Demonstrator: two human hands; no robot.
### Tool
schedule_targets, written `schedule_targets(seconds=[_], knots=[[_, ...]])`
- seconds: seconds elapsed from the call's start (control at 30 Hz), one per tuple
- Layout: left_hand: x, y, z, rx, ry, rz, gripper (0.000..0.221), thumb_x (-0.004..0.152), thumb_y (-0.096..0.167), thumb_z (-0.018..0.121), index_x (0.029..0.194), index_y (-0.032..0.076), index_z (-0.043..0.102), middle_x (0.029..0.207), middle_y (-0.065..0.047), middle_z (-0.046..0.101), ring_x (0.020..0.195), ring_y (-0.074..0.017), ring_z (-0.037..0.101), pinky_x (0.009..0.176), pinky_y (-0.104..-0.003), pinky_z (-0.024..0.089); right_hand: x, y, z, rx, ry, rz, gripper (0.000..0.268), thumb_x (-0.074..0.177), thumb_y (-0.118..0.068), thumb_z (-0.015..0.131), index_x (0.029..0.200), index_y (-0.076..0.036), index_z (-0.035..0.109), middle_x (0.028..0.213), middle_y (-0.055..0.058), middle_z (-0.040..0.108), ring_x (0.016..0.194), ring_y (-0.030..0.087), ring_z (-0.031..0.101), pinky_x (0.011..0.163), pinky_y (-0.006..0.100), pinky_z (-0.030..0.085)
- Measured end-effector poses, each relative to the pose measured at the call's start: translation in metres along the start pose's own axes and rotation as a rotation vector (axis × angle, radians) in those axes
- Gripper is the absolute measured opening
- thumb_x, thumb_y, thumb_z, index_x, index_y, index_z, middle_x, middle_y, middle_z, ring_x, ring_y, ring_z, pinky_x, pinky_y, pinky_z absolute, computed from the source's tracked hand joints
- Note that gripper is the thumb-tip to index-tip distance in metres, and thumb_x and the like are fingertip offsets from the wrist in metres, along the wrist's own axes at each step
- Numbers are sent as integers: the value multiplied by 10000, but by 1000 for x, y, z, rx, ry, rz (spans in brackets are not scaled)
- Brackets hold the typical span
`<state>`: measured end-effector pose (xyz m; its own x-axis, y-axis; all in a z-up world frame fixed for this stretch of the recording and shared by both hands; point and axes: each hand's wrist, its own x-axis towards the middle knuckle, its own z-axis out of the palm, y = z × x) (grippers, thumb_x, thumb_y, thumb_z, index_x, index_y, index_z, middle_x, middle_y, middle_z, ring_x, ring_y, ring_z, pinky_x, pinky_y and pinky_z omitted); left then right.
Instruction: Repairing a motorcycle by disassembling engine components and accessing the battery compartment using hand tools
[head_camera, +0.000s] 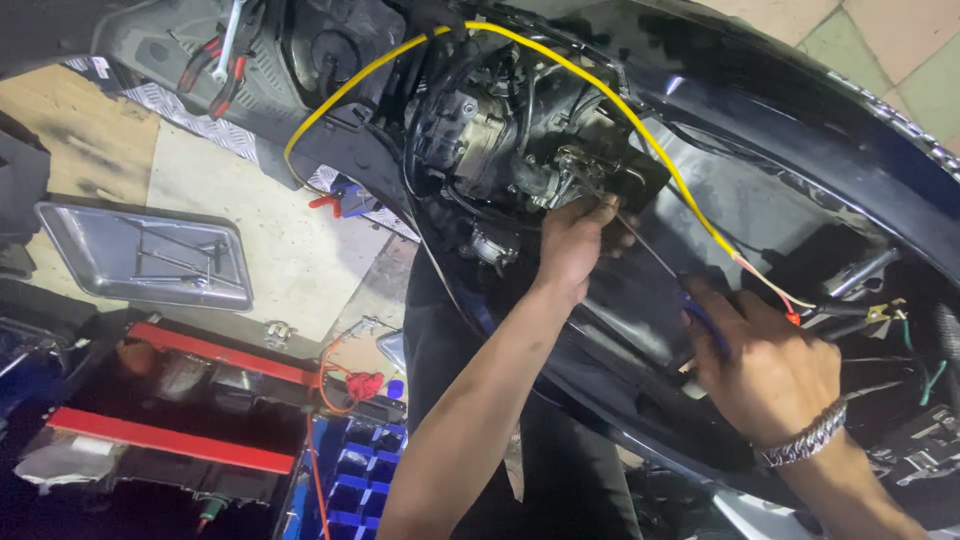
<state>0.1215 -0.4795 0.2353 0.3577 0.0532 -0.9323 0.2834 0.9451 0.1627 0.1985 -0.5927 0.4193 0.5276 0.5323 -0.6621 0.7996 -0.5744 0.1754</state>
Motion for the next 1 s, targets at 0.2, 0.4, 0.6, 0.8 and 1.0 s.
schedule_targets(seconds=[0.2, 0.4, 0.6, 0.8, 1.0], knots=[[3, -5, 1, -29, -5, 13, 154, 987, 159, 637, 894, 46, 684, 758, -130, 740, 548, -173, 653, 453, -264, 442, -5, 2, -2, -91, 132, -73, 424, 962, -465, 612, 1375, -383, 665, 1036, -34, 670, 782, 237, 710, 436, 420, 544], [-3, 4, 3, -52, 27, -35, 159, 970, 182, 691, 963, 25, 715, 765, -119, 722, 562, -193, 683, 444, -274, 469, -7, -1, -4, -112, 135, -46, 385, 982, -476, 627, 1350, -389, 699, 863, -44, 627, 664, 246, 678, 422, 411, 505], [4, -1, 1, -65, 23, -57, 129, 970, 166, 693, 995, 44, 726, 839, -122, 730, 570, -210, 686, 432, -275, 488, -4, 1, -8, -157, 96, -54, 437, 964, -499, 605, 1391, -429, 667, 894, -55, 647, 664, 241, 693, 434, 412, 533], [5, 0, 2, -120, 22, -62, 100, 958, 57, 631, 1015, 39, 711, 934, -110, 699, 560, -212, 665, 458, -288, 479, -1, 10, -7, -229, 232, -198, 365, 943, -331, 671, 1303, -375, 715, 898, -96, 631, 875, 128, 684, 457, 316, 482], [-6, 56, -2, 369, 380, -12, 194, 975, 197, 538, 1076, 123, 686, 1049, -103, 733, 975, -336, 688, 815, -470, 515, 17, 20, -30, -428, 395, -360, 342, 1005, -162, 668, 1301, -321, 731, 868, -102, 552, 826, 119, 593, 614, 229, 499]])
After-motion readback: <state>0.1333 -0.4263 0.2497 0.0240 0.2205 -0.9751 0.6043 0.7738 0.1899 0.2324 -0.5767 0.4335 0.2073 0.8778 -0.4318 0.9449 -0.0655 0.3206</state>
